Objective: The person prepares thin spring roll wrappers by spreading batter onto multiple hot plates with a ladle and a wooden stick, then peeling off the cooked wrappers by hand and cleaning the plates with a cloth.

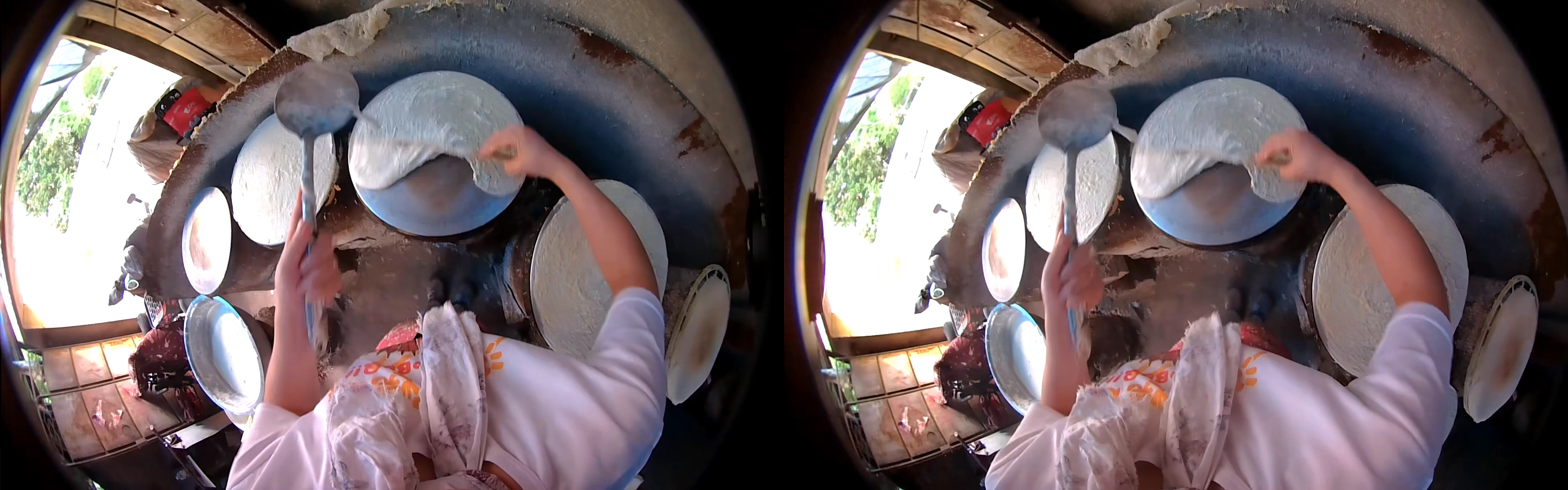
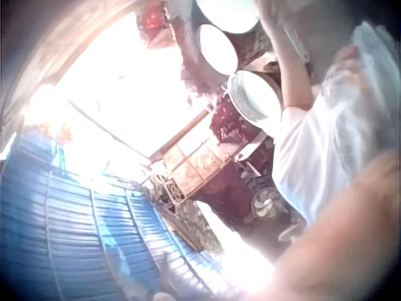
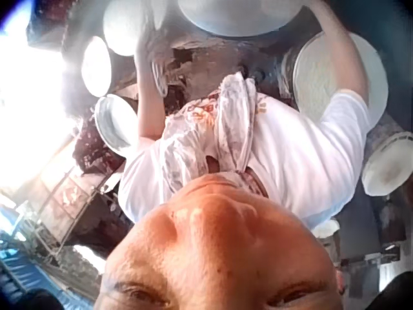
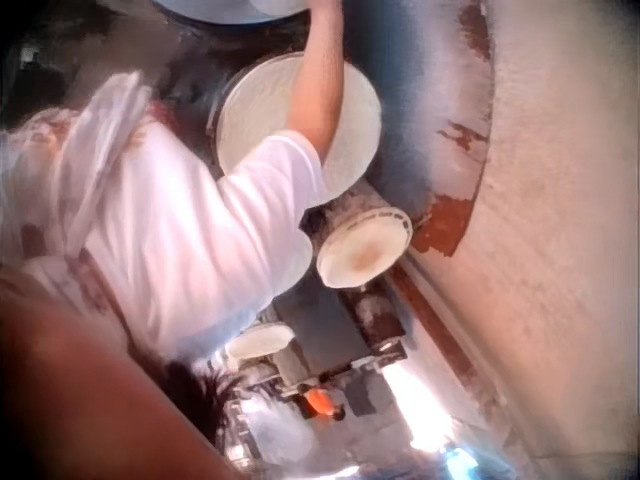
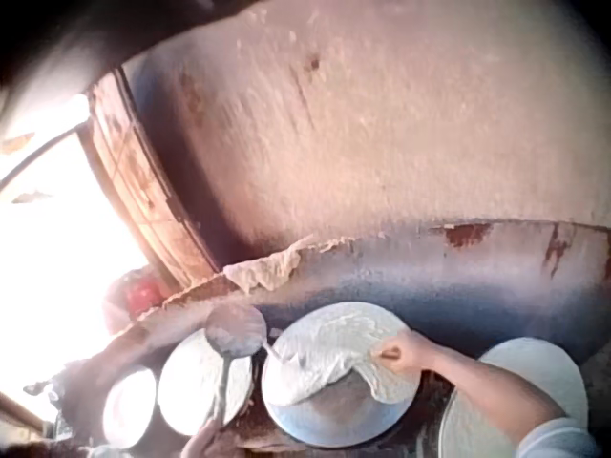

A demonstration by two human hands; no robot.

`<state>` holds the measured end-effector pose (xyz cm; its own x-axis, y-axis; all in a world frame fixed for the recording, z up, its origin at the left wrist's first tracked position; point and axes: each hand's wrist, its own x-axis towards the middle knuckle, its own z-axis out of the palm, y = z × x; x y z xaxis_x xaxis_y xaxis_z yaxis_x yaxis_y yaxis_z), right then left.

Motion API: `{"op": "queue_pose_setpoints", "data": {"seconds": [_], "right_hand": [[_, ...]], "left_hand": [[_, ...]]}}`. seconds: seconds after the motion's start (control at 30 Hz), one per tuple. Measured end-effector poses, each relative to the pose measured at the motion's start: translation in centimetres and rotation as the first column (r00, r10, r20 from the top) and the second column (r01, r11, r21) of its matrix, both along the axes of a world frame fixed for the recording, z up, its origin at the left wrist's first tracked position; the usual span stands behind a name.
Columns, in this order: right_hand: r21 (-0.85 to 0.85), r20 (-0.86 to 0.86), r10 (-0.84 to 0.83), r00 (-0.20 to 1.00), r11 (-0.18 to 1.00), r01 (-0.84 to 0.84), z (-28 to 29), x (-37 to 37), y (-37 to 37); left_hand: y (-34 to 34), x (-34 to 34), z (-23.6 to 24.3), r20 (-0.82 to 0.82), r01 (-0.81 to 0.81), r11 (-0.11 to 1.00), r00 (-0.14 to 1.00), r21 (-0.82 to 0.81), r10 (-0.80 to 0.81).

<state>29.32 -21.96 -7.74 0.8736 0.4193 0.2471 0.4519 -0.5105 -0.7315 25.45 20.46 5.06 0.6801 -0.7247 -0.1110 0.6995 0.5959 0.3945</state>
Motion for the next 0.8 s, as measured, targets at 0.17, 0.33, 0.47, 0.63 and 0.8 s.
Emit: {"op": "queue_pose_setpoints", "data": {"seconds": [0.17, 0.33, 0.47, 0.63, 0.8], "right_hand": [[0.106, -0.070, 0.057, 0.996, 0.993, -0.050, 0.1, 4.6, 3.9], [0.037, -0.304, 0.029, 0.952, 0.999, -0.019, 2.5, -2.6, -2.7], [0.131, -0.166, 0.008, 0.986, 0.991, 0.014, -0.7, 0.4, 1.2], [0.084, -0.362, -0.078, 0.929, 0.990, 0.115, 1.3, -8.6, -3.7], [0.262, -0.086, -0.297, 0.951, 0.914, 0.309, -2.9, -7.3, 3.1]], "left_hand": [[0.0, 3.6, -3.9, -0.446, -0.094, 0.863, 0.881, -0.496, -0.160], [1.3, 1.3, -2.3, -0.447, -0.115, 0.971, 0.894, -0.210, 0.010], [1.4, 2.1, -7.8, -0.575, -0.038, 0.999, 0.818, -0.029, 0.015], [1.6, -0.4, -6.0, -0.575, -0.003, 0.951, 0.797, -0.310, -0.185], [-1.6, 2.4, -7.0, -0.598, -0.073, 0.883, 0.761, -0.464, -0.251]]}}
